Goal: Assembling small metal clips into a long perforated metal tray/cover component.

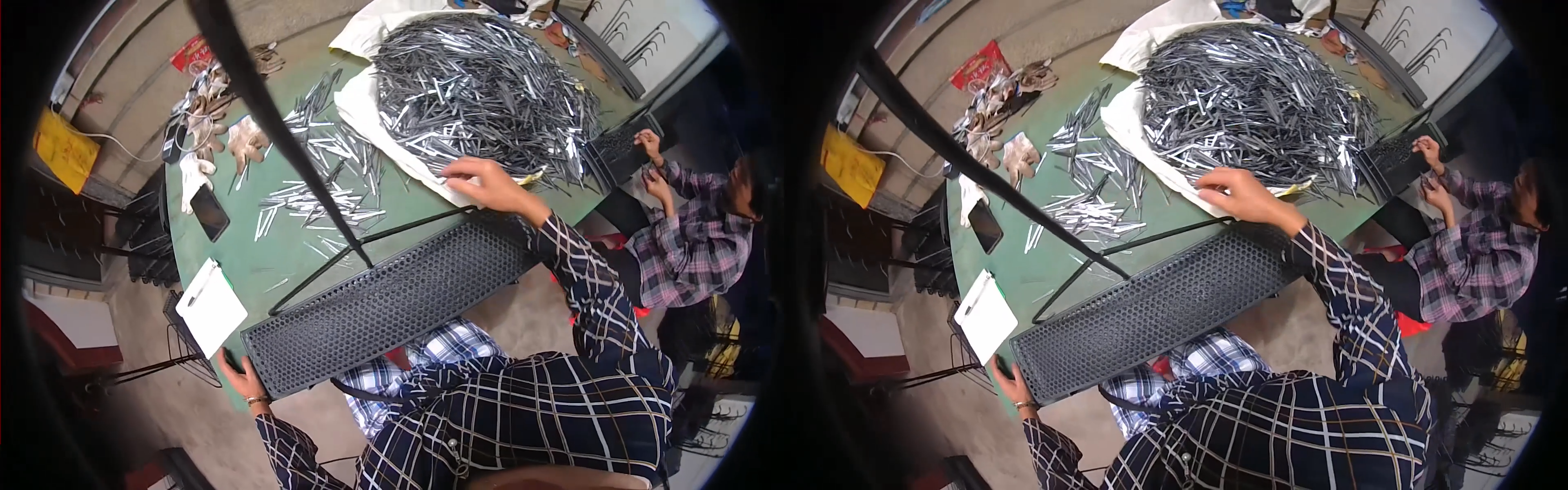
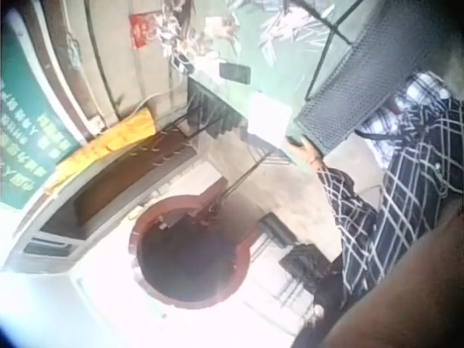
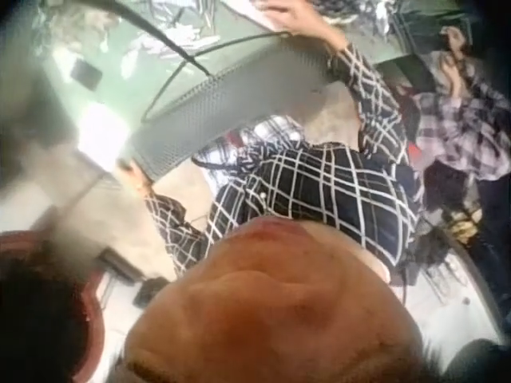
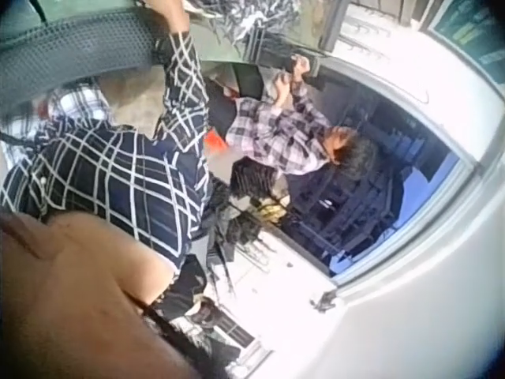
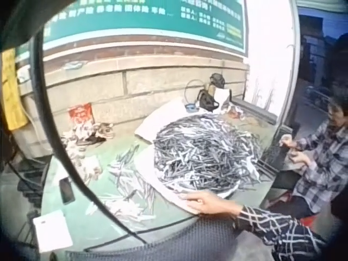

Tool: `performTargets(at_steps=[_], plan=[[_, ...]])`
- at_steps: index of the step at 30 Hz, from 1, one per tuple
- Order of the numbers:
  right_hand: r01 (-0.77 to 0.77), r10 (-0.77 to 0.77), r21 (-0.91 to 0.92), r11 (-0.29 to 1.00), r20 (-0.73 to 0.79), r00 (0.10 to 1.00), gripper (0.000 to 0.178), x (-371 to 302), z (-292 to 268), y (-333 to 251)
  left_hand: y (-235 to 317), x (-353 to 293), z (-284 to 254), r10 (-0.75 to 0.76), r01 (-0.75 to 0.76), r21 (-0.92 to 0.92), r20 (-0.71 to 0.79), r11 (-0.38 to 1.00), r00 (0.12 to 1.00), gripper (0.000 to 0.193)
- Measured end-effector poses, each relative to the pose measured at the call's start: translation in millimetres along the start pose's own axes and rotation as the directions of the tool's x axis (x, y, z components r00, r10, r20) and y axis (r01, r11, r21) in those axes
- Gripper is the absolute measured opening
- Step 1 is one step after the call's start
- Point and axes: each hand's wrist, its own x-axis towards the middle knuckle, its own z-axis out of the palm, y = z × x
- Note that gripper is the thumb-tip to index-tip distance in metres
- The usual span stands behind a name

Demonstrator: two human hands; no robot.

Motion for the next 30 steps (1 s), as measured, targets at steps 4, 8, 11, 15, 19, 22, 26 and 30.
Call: performTargets(at_steps=[4, 8, 11, 15, 19, 22, 26, 30], plan=[[-0.194, 0.202, 0.066, 0.979, -0.486, 0.85, 0.021, -79.0, -12.8, 36.7, -4.5, 0.2, -1.8, -0.003, 0.003, 0.019, -0.002, 1.0, 1.0, 0.053], [-0.359, 0.305, 0.033, 0.933, -0.601, 0.739, 0.026, -146.2, -5.6, 71.4, -11.4, 1.4, 0.4, -0.001, 0.001, -0.021, -0.002, 1.0, 1.0, 0.052], [-0.388, 0.464, 0.262, 0.884, -0.602, 0.65, 0.032, -166.5, 26.3, 79.9, -8.0, 2.6, 2.5, -0.103, 0.105, -0.134, 0.023, 0.985, 0.994, 0.048], [-0.408, 0.617, 0.467, 0.784, -0.515, 0.596, 0.039, -171.8, 51.7, 84.7, 57.8, -18.6, -4.5, -0.2, 0.265, -0.345, 0.214, 0.9, 0.956, 0.05], [-0.39, 0.735, 0.651, 0.651, -0.413, 0.538, 0.044, -168.4, 52.9, 67.8, 88.4, -34.9, 11.9, -0.186, 0.202, -0.197, 0.099, 0.959, 0.978, 0.051], [-0.359, 0.735, 0.673, 0.646, -0.422, 0.531, 0.047, -168.1, 58.0, 57.0, 75.4, -36.7, 26.4, -0.223, 0.206, -0.229, -0.054, 0.952, 0.973, 0.049], [-0.353, 0.717, 0.659, 0.664, -0.428, 0.55, 0.049, -166.9, 63.2, 67.9, 84.3, -40.9, 21.7, -0.257, 0.23, -0.214, -0.104, 0.949, 0.961, 0.048], [-0.324, 0.75, 0.721, 0.613, -0.402, 0.525, 0.051, -165.9, 60.6, 65.9, 88.9, -38.4, 24.8, -0.248, 0.222, -0.224, -0.1, 0.949, 0.963, 0.048]])
